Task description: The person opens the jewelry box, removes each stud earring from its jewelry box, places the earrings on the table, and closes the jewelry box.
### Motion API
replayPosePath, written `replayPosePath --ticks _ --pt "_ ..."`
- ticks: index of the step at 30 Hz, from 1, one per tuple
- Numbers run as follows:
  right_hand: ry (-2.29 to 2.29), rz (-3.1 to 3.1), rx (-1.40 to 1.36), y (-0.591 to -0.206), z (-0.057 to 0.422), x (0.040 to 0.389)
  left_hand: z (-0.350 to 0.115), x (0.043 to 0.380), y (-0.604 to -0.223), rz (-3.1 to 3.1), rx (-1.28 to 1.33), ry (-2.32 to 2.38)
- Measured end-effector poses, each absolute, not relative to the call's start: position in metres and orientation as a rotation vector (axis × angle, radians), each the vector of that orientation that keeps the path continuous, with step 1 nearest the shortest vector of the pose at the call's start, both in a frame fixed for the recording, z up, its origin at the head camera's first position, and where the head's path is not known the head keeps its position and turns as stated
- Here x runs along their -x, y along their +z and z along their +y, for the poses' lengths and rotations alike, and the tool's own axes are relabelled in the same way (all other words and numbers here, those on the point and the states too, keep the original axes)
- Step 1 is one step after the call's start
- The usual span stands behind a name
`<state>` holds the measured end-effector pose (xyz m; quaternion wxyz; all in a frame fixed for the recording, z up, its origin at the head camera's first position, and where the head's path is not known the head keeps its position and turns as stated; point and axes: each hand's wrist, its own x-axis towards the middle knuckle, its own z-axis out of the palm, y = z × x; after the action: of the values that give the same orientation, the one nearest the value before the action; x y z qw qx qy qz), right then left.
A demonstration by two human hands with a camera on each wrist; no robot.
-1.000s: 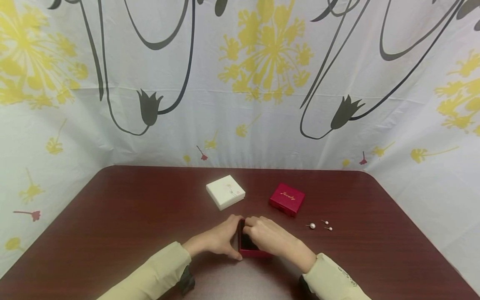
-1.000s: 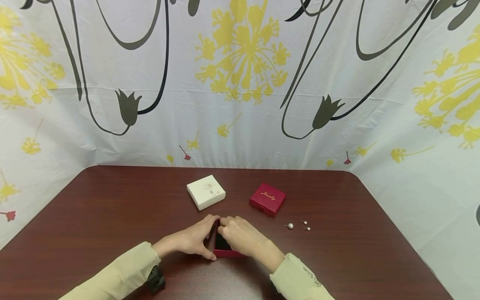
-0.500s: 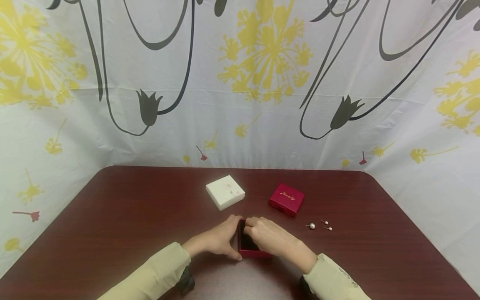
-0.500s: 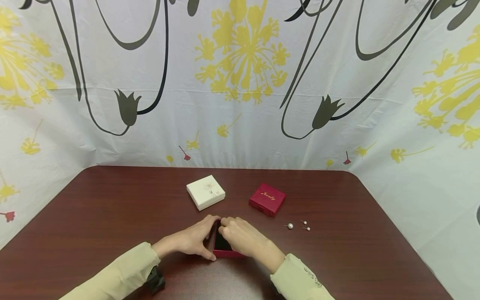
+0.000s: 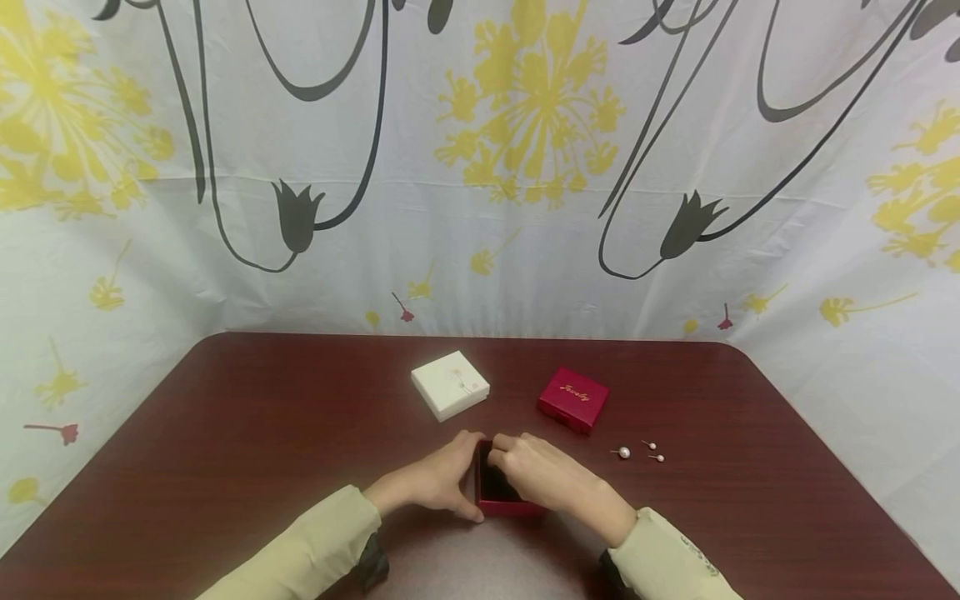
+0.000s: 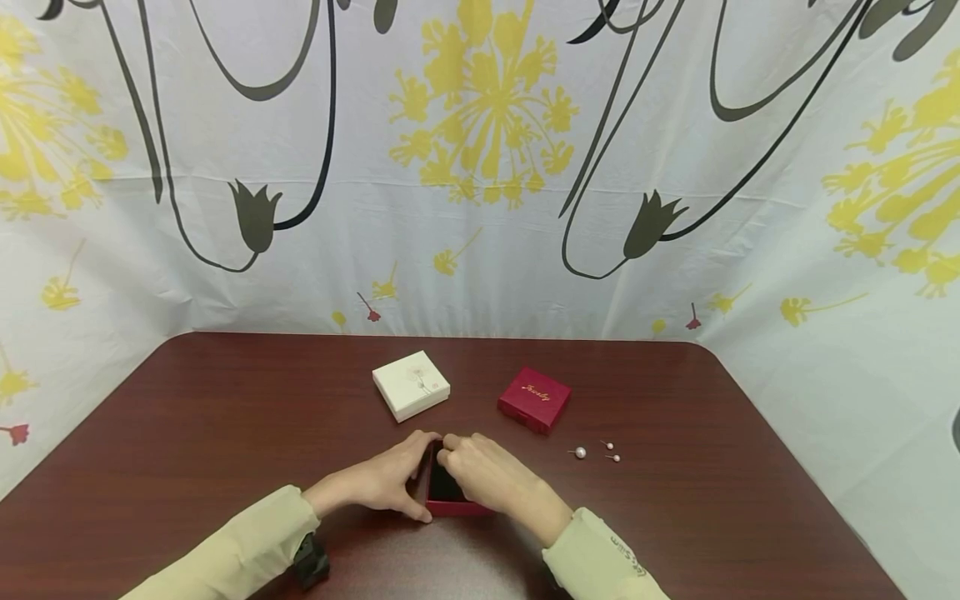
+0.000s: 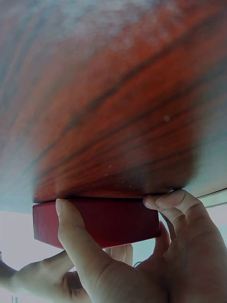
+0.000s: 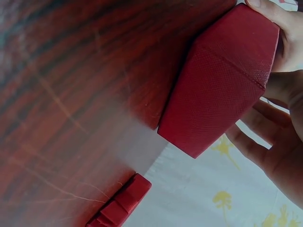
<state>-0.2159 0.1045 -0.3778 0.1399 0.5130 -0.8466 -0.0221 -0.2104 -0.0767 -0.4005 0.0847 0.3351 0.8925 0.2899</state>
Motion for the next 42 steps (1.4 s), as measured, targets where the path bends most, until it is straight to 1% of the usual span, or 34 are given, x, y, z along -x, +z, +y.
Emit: replayPosePath --ticks 13,20,28,42 --pt "-0.007 -2.432 -1.456 -0.374 0.109 0.216 -0.076 0.21 -0.4 2.673 -1.002 0.864" --pt "0.104 -2.451 -1.419 -0.368 0.116 0.218 -0.076 0.209 -0.4 2.668 -0.971 0.844" --pt "0.21 -2.518 -1.35 -0.36 0.131 0.22 -0.075 0.208 -0.4 2.67 -0.941 0.84" --pt "0.217 -2.558 -1.211 -0.364 0.165 0.227 -0.075 0.207 -0.399 2.673 -0.939 0.82"
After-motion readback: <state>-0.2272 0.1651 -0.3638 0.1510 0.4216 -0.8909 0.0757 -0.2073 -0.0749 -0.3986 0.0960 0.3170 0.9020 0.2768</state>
